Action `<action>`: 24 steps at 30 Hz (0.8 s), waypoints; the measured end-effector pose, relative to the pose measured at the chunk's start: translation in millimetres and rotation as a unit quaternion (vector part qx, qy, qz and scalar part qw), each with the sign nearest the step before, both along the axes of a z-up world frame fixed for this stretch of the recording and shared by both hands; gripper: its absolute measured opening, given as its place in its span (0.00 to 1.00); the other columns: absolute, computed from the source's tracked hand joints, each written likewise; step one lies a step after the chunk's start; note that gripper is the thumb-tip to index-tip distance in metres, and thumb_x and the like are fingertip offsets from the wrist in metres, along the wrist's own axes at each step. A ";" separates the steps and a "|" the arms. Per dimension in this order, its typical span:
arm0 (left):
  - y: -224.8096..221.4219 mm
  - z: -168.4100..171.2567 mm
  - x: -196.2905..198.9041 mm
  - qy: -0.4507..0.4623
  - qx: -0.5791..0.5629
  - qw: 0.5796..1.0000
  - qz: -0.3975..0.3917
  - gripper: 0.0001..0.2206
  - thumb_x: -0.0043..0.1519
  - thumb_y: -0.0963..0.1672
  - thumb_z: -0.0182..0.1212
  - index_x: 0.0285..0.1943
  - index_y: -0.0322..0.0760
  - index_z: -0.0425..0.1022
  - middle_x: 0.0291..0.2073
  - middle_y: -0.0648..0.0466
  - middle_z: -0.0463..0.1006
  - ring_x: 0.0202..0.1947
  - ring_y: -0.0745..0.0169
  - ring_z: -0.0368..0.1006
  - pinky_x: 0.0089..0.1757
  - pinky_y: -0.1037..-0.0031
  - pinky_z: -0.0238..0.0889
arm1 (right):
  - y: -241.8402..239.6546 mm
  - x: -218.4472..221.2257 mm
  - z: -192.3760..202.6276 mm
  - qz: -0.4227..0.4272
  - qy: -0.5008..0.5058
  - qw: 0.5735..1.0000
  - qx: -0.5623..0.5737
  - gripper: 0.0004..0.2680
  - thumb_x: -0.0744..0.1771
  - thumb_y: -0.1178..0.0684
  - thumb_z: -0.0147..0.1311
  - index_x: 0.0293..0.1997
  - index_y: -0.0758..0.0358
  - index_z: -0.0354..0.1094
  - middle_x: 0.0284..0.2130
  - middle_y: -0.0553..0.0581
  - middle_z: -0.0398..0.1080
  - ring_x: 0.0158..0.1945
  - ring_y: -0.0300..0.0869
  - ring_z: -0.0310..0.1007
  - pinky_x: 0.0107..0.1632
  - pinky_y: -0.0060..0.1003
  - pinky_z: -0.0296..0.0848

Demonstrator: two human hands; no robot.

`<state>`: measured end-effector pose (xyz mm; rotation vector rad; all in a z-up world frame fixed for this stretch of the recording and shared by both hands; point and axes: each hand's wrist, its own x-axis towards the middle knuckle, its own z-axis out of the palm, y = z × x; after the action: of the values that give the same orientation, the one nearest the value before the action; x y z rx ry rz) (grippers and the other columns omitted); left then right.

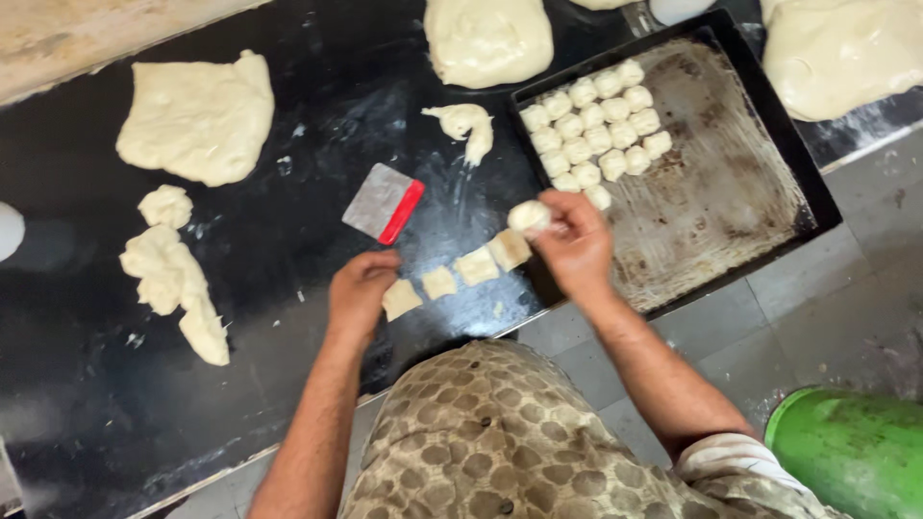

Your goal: The person shapes and portions pieces of dough at a bakery counter, using a dough scraper to cut pieces from a larger strip and then rolling and shaping each piece by hand into small buns before placing them into a large metal baking tray.

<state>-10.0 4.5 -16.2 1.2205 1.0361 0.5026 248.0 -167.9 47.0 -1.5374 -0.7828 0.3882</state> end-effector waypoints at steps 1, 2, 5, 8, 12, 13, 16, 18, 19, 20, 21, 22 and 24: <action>0.8 -0.3 -1.8 0.001 0.000 1.000 -0.004 0.10 0.55 0.37 0.60 0.44 0.32 0.82 0.51 0.46 0.83 0.47 0.60 0.79 0.48 0.75 0.70 | -10.0 26.5 4.2 -0.029 0.017 0.999 0.022 0.13 0.63 0.68 0.64 0.51 0.66 0.70 0.43 0.52 0.73 0.45 0.36 0.72 0.49 0.28 0.73; 1.7 0.1 -6.3 0.114 0.027 0.993 -0.013 0.11 0.56 0.40 0.63 0.46 0.34 0.82 0.48 0.45 0.85 0.45 0.58 0.80 0.47 0.74 0.70 | -20.5 52.4 8.9 -0.057 0.036 0.997 0.045 0.11 0.63 0.68 0.62 0.48 0.65 0.71 0.43 0.53 0.74 0.45 0.37 0.74 0.50 0.29 0.75; 1.8 -12.5 -15.1 0.277 0.107 0.954 -0.037 0.14 0.54 0.45 0.70 0.48 0.35 0.82 0.43 0.42 0.85 0.43 0.53 0.81 0.46 0.70 0.70 | -54.1 116.7 10.6 -0.106 0.019 0.985 0.133 0.09 0.64 0.71 0.63 0.42 0.66 0.70 0.46 0.56 0.73 0.49 0.40 0.75 0.52 0.34 0.77; -5.2 -45.5 -19.5 0.353 0.222 0.907 -0.063 0.20 0.47 0.47 0.78 0.45 0.33 0.81 0.39 0.39 0.82 0.41 0.43 0.78 0.44 0.63 0.70 | -75.2 170.0 -26.0 -0.160 0.104 0.966 0.172 0.07 0.65 0.70 0.62 0.39 0.66 0.71 0.43 0.57 0.74 0.44 0.41 0.76 0.48 0.35 0.79; -17.7 -85.1 -20.3 0.349 0.297 0.886 -0.073 0.27 0.36 0.48 0.82 0.40 0.29 0.78 0.36 0.36 0.80 0.39 0.35 0.76 0.41 0.57 0.70 | -66.6 199.4 -112.1 -0.191 0.095 0.974 -0.074 0.02 0.68 0.63 0.62 0.38 0.69 0.73 0.36 0.60 0.71 0.34 0.45 0.71 0.37 0.39 0.70; -18.6 -88.0 -24.5 0.350 0.296 0.886 -0.074 0.27 0.36 0.48 0.82 0.40 0.29 0.78 0.36 0.36 0.80 0.39 0.35 0.76 0.41 0.57 0.70 | -74.8 199.8 -120.4 -0.191 0.097 0.974 -0.076 0.02 0.68 0.63 0.62 0.38 0.69 0.73 0.36 0.60 0.71 0.34 0.45 0.71 0.37 0.39 0.70; -4.6 -84.9 -27.9 0.390 0.143 0.896 -0.155 0.21 0.44 0.50 0.78 0.39 0.33 0.79 0.36 0.39 0.83 0.38 0.43 0.80 0.44 0.60 0.71 | -68.3 187.7 -111.5 -0.331 -0.395 0.840 -0.171 0.02 0.69 0.61 0.59 0.41 0.66 0.78 0.37 0.65 0.72 0.41 0.55 0.71 0.44 0.47 0.71; -5.8 -76.7 -34.4 0.344 0.137 0.915 -0.159 0.16 0.51 0.45 0.76 0.40 0.29 0.78 0.34 0.38 0.82 0.35 0.44 0.79 0.42 0.59 0.71 | -67.8 160.5 -91.8 -0.326 -0.270 0.901 -0.093 0.06 0.73 0.58 0.52 0.46 0.67 0.75 0.38 0.64 0.72 0.44 0.57 0.70 0.48 0.48 0.69; -10.7 -70.4 -39.5 0.350 0.131 0.914 -0.158 0.16 0.51 0.45 0.76 0.40 0.29 0.78 0.34 0.38 0.82 0.35 0.44 0.79 0.42 0.59 0.71 | -63.3 137.2 -87.1 -0.271 -0.275 0.919 -0.082 0.05 0.73 0.57 0.52 0.45 0.68 0.73 0.38 0.65 0.71 0.43 0.58 0.69 0.48 0.49 0.69; -9.7 -64.7 -33.5 0.198 0.024 0.975 -0.096 0.15 0.53 0.42 0.73 0.42 0.27 0.74 0.35 0.40 0.80 0.35 0.49 0.79 0.39 0.59 0.74 | -48.3 121.5 -81.4 -0.214 -0.285 0.932 -0.060 0.05 0.73 0.57 0.52 0.44 0.68 0.70 0.38 0.65 0.70 0.42 0.58 0.69 0.48 0.51 0.68; -8.3 -56.6 -29.1 0.035 -0.083 0.995 -0.030 0.13 0.55 0.38 0.69 0.45 0.24 0.70 0.36 0.43 0.79 0.35 0.53 0.79 0.37 0.60 0.77 | -38.9 91.3 -81.0 -0.170 -0.316 0.927 -0.106 0.05 0.72 0.57 0.52 0.43 0.67 0.71 0.37 0.66 0.71 0.43 0.60 0.70 0.48 0.52 0.68; -6.5 -46.4 -26.1 0.030 -0.080 0.996 -0.022 0.13 0.55 0.38 0.69 0.45 0.24 0.70 0.36 0.43 0.79 0.35 0.53 0.79 0.37 0.60 0.77 | -29.2 60.4 -82.0 -0.124 -0.348 0.917 -0.149 0.05 0.72 0.57 0.52 0.42 0.66 0.72 0.37 0.67 0.72 0.43 0.62 0.70 0.48 0.54 0.68; -6.8 -24.4 -27.8 -0.087 -0.135 0.987 -0.004 0.13 0.58 0.35 0.63 0.50 0.29 0.68 0.38 0.47 0.77 0.38 0.58 0.79 0.39 0.64 0.79 | -4.8 13.0 -87.6 0.034 -0.386 0.920 -0.056 0.08 0.68 0.56 0.52 0.50 0.68 0.72 0.47 0.67 0.75 0.51 0.62 0.74 0.55 0.52 0.71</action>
<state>-37.9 -2.3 -40.7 0.9227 0.9165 0.4385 261.0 -172.7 -40.6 -1.7853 -1.4445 -0.1565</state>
